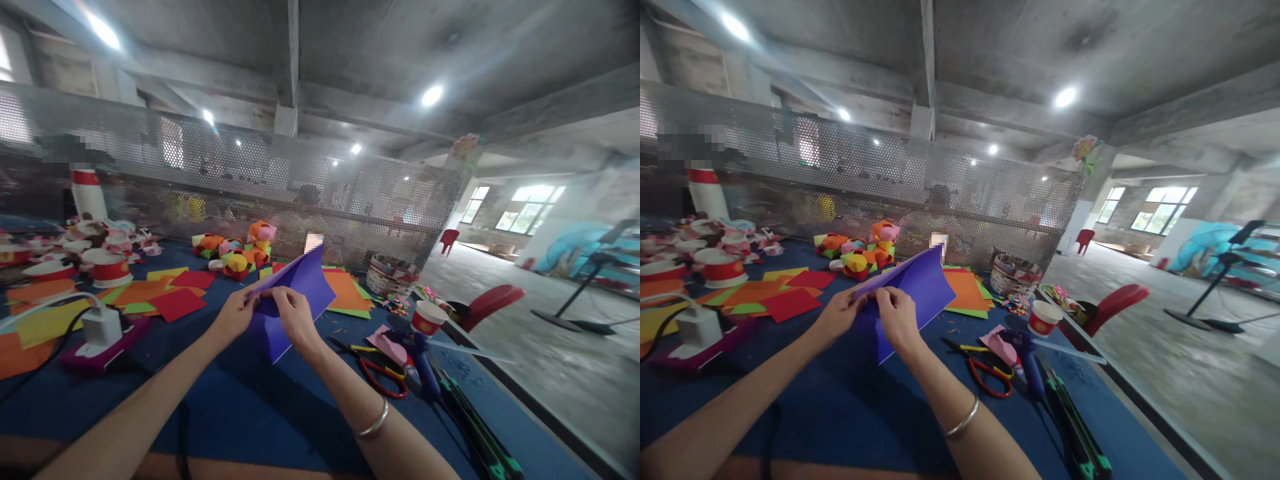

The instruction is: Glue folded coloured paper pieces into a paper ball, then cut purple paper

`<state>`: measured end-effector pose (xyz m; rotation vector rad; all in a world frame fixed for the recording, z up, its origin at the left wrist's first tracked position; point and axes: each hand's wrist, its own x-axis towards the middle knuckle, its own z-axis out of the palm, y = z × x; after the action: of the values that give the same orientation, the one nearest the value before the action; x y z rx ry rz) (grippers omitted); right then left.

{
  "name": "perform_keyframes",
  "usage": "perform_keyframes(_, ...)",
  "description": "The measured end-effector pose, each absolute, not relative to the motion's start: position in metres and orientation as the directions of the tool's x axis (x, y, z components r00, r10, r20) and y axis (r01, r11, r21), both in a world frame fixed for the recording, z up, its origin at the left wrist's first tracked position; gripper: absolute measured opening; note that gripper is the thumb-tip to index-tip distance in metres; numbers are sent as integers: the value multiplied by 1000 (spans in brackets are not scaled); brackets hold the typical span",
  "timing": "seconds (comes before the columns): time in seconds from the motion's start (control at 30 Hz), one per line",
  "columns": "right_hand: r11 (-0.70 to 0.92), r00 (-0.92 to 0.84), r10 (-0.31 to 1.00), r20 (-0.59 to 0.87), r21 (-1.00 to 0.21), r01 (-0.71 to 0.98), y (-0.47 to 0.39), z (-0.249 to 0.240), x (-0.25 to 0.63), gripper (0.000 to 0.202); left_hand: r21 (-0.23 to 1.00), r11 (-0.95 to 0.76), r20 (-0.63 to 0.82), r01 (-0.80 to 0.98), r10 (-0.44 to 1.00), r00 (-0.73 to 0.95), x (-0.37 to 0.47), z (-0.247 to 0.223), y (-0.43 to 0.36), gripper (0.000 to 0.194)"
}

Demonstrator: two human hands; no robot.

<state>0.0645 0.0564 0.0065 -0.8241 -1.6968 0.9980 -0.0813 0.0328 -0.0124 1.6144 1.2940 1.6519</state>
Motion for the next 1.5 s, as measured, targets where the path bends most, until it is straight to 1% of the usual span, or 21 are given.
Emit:
perform_keyframes(0.07,384,-315,883,347,-921,61,57,6,63,43,815,-474,537,333,834,-129,-80,-12,32,57)
perform_keyframes(0.13,332,-319,898,301,-942,45,57,7,63,52,789,-488,555,373,826,-96,-79,-13,32,52)
perform_keyframes(0.23,306,-333,898,289,-952,0,57,7,63,54,768,-501,567,399,821,-62,-80,-14,31,47)
perform_keyframes(0.37,294,-382,875,297,-953,-67,61,0,63,53,763,-513,563,394,826,-12,-83,-11,30,50)
perform_keyframes(0.53,364,-409,837,364,-928,-79,70,-11,62,50,835,-471,498,286,867,-24,-86,-5,23,50)
perform_keyframes(0.67,408,-407,824,393,-911,-54,72,-14,62,37,924,-364,374,119,924,-81,-84,-5,20,50)
perform_keyframes(0.77,392,-398,838,373,-919,-36,70,-10,63,34,929,-362,369,81,926,-85,-83,-7,23,48)
perform_keyframes(0.87,305,-428,859,280,-952,-11,65,-4,64,42,890,-418,438,182,894,-90,-82,-10,27,44)
perform_keyframes(0.93,297,-426,869,253,-954,39,60,1,65,43,845,-463,499,267,862,-86,-82,-12,29,43)
perform_keyframes(1.03,375,-375,878,299,-915,150,53,6,66,38,782,-515,563,352,825,-44,-82,-14,31,43)
perform_keyframes(1.2,523,-329,840,431,-804,282,45,13,68,16,723,-526,592,448,806,-9,-81,-18,33,48)
perform_keyframes(1.33,579,-347,807,478,-755,306,41,16,69,17,698,-544,603,466,797,27,-82,-19,33,51)
perform_keyframes(1.5,588,-359,799,482,-749,305,41,16,69,16,700,-555,605,449,795,41,-82,-18,31,51)
